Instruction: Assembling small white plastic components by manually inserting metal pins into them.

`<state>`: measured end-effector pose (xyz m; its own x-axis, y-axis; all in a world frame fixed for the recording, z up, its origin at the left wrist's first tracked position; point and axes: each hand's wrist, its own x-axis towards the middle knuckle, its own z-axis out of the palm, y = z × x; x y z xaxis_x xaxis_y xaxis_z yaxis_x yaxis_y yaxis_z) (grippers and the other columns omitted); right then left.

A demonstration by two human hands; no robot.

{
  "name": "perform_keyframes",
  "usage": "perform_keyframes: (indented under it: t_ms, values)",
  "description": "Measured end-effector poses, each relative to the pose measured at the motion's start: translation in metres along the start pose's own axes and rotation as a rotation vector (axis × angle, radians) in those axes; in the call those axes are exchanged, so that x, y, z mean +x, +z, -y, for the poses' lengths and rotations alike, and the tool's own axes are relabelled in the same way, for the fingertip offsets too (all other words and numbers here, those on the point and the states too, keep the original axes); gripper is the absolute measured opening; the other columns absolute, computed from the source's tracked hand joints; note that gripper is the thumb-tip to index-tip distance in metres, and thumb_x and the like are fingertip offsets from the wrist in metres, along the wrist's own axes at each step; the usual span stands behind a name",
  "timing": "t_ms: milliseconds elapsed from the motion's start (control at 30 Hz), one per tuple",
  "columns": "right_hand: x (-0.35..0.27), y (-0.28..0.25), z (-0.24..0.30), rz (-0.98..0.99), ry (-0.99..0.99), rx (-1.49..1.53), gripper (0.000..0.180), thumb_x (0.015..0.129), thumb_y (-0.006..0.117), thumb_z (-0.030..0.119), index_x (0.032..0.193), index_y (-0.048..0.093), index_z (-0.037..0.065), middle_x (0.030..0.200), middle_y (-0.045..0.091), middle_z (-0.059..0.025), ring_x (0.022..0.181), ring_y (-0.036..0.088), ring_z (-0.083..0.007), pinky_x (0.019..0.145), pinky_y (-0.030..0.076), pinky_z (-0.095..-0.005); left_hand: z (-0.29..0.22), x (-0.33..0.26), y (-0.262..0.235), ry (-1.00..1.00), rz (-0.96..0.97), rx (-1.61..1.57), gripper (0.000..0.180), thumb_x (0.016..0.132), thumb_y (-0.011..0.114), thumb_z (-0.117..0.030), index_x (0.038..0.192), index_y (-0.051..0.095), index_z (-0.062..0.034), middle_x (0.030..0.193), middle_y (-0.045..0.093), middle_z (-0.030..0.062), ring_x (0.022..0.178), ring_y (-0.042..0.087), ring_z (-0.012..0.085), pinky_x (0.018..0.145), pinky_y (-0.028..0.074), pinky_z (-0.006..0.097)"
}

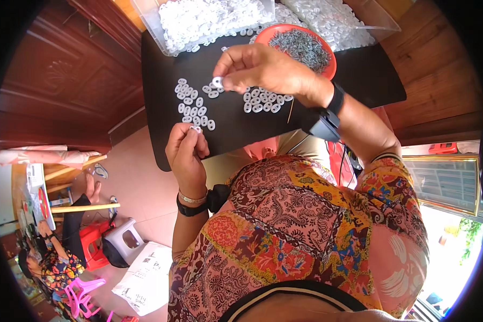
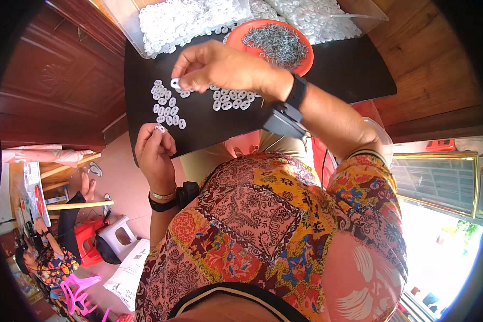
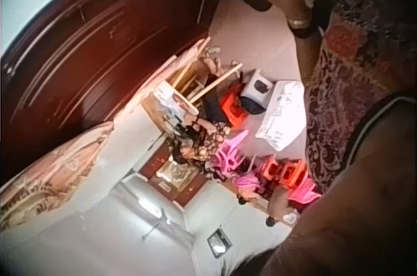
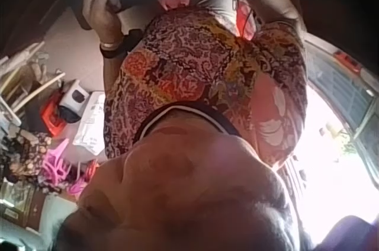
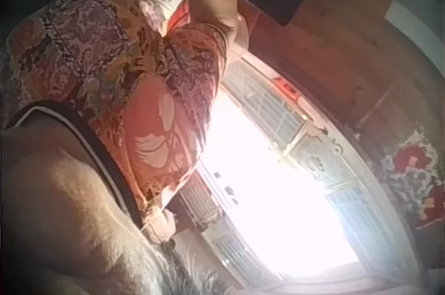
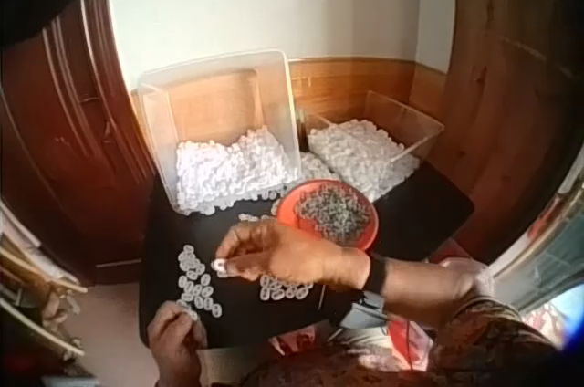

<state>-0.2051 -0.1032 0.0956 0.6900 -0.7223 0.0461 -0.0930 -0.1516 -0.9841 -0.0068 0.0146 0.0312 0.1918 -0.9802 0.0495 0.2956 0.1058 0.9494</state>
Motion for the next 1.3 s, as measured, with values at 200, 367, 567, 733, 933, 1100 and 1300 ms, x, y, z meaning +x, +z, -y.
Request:
perform_keyframes:
  t_ms: [200,367,567,733,933,1100,1300]
  values:
    - [-0.036,0.013,-0.029,-0.097,0.047,0.637,0.020,0.087,0.064,0.009,0.104,0.061,0.000,0.087,0.065,-0.0061,0.070,0.060,-0.0093,0.067,0.048,-0.0213,-0.013,0.007,0.036,0.073,0.179,0.041,0.016,0.092,0.047,-0.014,0.085,0.052,-0.0002,0.060,0.047,0.0018,0.052,0.042,0.0080,0.048,0.031,0.021]
    - [-0.044,0.015,-0.039,-0.058,0.040,0.936,0.020,0.086,0.064,0.008,0.104,0.061,0.000,0.086,0.064,-0.0058,0.069,0.060,-0.0104,0.068,0.049,-0.0215,-0.013,0.006,0.057,0.068,0.216,0.104,0.015,0.091,0.047,-0.012,0.087,0.053,0.0003,0.061,0.047,0.0015,0.052,0.043,0.0078,0.049,0.031,0.021]
    - [-0.053,0.018,-0.033,-0.156,-0.065,0.705,0.016,0.087,0.064,0.005,0.102,0.062,0.000,0.086,0.063,-0.0018,0.070,0.059,-0.0082,0.067,0.047,-0.0218,-0.011,0.003,0.067,0.086,0.209,0.173,0.014,0.092,0.047,-0.012,0.087,0.052,-0.0001,0.061,0.046,0.0011,0.052,0.042,0.0073,0.050,0.031,0.022]
    - [-0.055,0.019,-0.032,-0.196,-0.160,0.459,0.012,0.087,0.063,0.002,0.099,0.064,0.001,0.088,0.064,-0.0006,0.077,0.058,-0.0060,0.071,0.047,-0.0214,-0.009,0.003,0.067,0.119,0.215,0.226,0.011,0.092,0.048,-0.009,0.084,0.051,-0.0007,0.060,0.044,0.0001,0.053,0.039,0.0065,0.049,0.031,0.022]
    - [-0.058,0.022,-0.033,-0.241,-0.211,0.317,0.012,0.087,0.063,0.002,0.098,0.064,0.000,0.090,0.065,-0.0006,0.086,0.059,-0.0067,0.078,0.048,-0.0226,-0.007,0.002,0.067,0.142,0.202,0.281,0.010,0.091,0.049,-0.006,0.082,0.050,-0.0008,0.059,0.042,-0.0010,0.053,0.038,0.0057,0.049,0.030,0.022]
    - [-0.062,0.024,-0.030,-0.285,-0.218,0.167,0.011,0.086,0.064,0.003,0.097,0.064,0.001,0.088,0.065,-0.0008,0.084,0.059,-0.0063,0.076,0.048,-0.0224,-0.005,0.002,0.064,0.130,0.206,0.358,0.012,0.091,0.049,-0.006,0.080,0.050,-0.0011,0.059,0.043,-0.0014,0.053,0.038,0.0049,0.049,0.030,0.022]
    - [-0.061,0.029,-0.036,-0.299,-0.275,0.089,0.014,0.084,0.066,0.003,0.098,0.065,0.002,0.085,0.066,-0.0013,0.079,0.060,-0.0062,0.070,0.050,-0.0224,-0.004,0.000,0.068,0.091,0.179,0.299,0.014,0.092,0.049,-0.009,0.080,0.049,-0.0019,0.061,0.044,-0.0018,0.053,0.038,0.0045,0.049,0.031,0.021]
